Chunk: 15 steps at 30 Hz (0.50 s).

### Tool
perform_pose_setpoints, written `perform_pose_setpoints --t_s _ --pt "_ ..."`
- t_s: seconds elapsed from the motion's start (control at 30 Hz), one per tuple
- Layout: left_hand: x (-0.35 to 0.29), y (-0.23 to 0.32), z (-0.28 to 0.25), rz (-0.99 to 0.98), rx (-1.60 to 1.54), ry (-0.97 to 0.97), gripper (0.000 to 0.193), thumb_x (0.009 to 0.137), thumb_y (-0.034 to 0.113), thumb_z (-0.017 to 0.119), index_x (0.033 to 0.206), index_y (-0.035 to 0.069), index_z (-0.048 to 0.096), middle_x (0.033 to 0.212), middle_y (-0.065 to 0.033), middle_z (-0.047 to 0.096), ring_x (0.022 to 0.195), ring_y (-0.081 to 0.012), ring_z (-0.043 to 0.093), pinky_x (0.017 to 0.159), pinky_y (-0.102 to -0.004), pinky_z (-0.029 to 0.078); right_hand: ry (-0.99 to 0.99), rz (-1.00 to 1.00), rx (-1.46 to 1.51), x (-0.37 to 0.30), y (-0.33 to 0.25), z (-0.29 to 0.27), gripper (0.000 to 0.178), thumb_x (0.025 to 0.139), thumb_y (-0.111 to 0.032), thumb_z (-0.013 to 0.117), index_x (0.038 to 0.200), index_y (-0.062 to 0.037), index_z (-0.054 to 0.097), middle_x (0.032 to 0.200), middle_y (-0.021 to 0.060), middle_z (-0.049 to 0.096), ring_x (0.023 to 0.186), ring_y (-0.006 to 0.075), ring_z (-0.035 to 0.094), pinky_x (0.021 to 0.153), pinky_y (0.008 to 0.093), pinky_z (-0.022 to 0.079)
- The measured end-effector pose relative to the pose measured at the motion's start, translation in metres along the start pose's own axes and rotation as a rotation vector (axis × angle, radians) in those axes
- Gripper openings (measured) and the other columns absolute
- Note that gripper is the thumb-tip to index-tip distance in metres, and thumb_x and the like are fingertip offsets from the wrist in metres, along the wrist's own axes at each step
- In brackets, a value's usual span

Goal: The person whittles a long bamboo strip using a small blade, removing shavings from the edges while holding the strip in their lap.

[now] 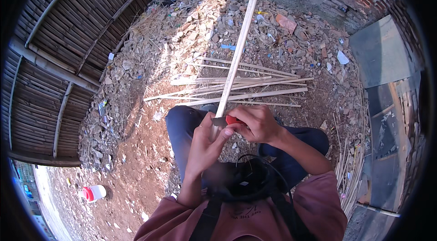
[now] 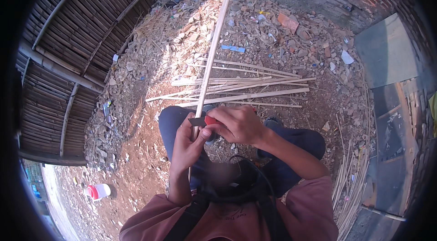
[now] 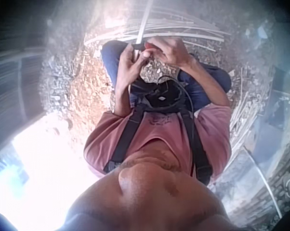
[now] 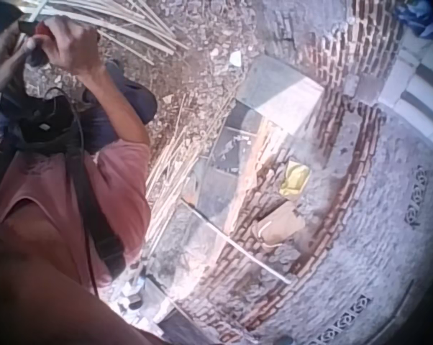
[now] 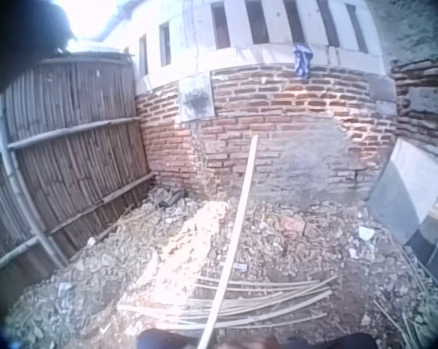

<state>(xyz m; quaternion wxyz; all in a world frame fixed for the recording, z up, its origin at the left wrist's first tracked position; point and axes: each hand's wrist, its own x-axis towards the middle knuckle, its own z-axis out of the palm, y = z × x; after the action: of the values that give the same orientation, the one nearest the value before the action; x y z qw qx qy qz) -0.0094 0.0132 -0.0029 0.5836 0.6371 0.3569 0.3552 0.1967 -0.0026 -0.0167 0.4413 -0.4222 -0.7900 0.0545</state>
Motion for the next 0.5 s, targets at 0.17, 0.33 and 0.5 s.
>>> perform_pose_setpoints --t_s 0.17,0.33,0.5 --pt "0.002 -0.002 0.004 0.079 0.062 0.027 0.032 0.105 0.023 0.073 0.117 -0.002 0.057 0.063 0.0036 0.053 0.060 -0.0032 0.045 0.052 -0.0263 0.034 0.022 0.010 -0.009 0.002 -0.002 -0.003 0.025 0.099 -0.033 0.075 0.106 -0.0089 0.069 0.082 0.0048 0.072 0.069 0.0237 0.075 0.058 0.0368 0.058" --pt "0.001 -0.007 0.006 0.052 0.096 0.053 0.032 0.106 0.024 0.072 0.119 -0.003 0.061 0.066 0.0006 0.055 0.061 -0.0052 0.045 0.054 -0.0275 0.036 0.040 0.026 -0.066 0.002 -0.005 -0.002 0.023 0.099 -0.032 0.074 0.105 -0.0102 0.069 0.079 0.0044 0.070 0.067 0.0229 0.073 0.056 0.0374 0.057" --pt "0.002 0.003 0.013 0.079 0.128 0.120 0.030 0.106 0.026 0.072 0.111 -0.002 0.066 0.070 -0.0030 0.061 0.065 -0.0065 0.049 0.057 -0.0280 0.040 0.059 0.057 -0.119 0.002 -0.010 -0.001 0.022 0.099 -0.033 0.074 0.103 -0.0117 0.069 0.077 0.0037 0.069 0.066 0.0233 0.073 0.056 0.0378 0.056"
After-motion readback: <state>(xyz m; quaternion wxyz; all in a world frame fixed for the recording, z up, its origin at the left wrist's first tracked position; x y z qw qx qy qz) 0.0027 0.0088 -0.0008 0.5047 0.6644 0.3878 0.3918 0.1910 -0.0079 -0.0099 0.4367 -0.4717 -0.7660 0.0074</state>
